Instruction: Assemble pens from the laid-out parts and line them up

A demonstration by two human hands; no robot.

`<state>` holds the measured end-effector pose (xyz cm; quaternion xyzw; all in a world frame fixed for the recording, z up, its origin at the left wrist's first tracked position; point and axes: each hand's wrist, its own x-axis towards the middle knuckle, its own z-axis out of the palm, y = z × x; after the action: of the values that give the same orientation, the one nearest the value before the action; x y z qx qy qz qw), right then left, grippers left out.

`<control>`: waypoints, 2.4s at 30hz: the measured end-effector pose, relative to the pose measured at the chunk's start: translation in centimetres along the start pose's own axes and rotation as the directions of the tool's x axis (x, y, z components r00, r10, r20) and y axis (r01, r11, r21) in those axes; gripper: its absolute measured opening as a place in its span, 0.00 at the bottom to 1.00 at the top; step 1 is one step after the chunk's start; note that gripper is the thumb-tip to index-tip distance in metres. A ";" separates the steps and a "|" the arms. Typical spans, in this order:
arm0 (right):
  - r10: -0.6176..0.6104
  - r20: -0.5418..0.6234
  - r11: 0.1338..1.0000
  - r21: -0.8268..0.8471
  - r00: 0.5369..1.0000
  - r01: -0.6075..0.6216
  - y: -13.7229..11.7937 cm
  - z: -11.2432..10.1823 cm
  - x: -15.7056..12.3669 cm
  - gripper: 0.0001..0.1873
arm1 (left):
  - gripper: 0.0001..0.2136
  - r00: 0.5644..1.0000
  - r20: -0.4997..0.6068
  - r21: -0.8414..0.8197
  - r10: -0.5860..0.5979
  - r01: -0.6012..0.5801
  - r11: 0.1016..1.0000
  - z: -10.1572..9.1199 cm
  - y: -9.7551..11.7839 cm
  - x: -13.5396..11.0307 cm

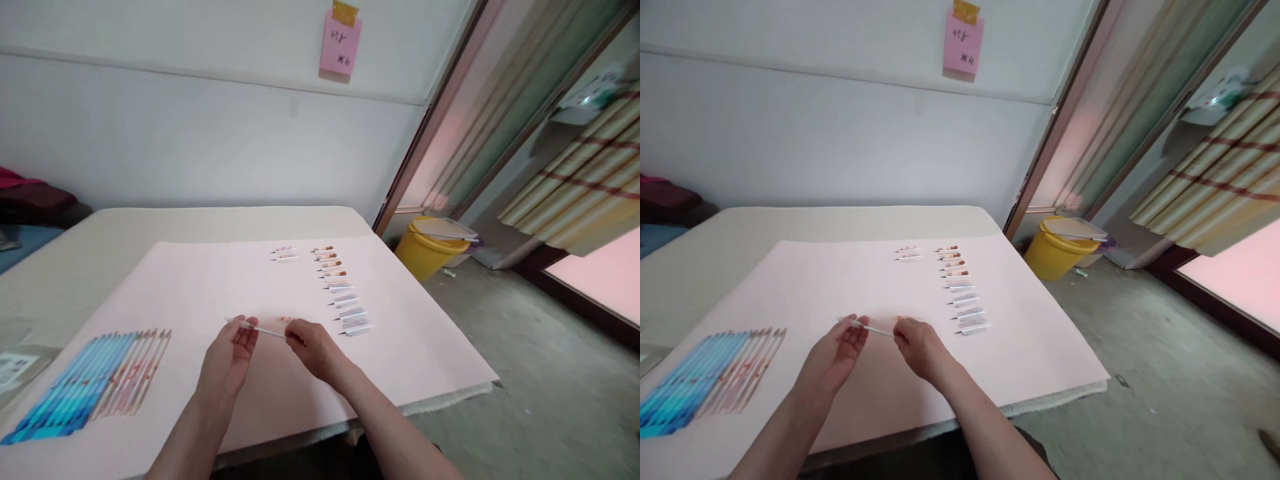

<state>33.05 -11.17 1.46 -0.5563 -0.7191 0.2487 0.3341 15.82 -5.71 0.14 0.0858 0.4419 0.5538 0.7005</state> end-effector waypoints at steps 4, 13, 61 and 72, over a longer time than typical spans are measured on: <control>0.001 -0.001 1.000 0.002 1.000 -0.001 -0.1 -0.1 0.0 0.07 | 0.02 1.000 -0.004 0.006 -0.015 0.015 1.000 0.2 0.0 -0.3; 0.003 -0.038 1.000 -0.023 0.999 -0.004 -0.1 1.5 0.2 0.08 | 0.01 0.990 0.073 0.053 -0.123 0.119 0.991 1.2 -2.5 -2.5; 0.107 0.001 0.953 -0.285 0.994 -0.103 1.6 0.9 0.7 0.08 | 0.07 0.999 -0.039 -0.082 0.038 -0.041 0.996 -0.5 0.8 0.4; 0.008 -0.044 0.948 -0.319 0.999 -0.022 0.0 2.1 -0.2 0.08 | 0.01 0.998 -0.022 0.085 0.056 -0.054 0.995 0.0 -0.1 -0.3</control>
<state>31.52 -11.34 0.02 -0.6136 -0.7384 0.1198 0.2528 15.91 -5.97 0.25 0.1207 0.4709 0.5547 0.6753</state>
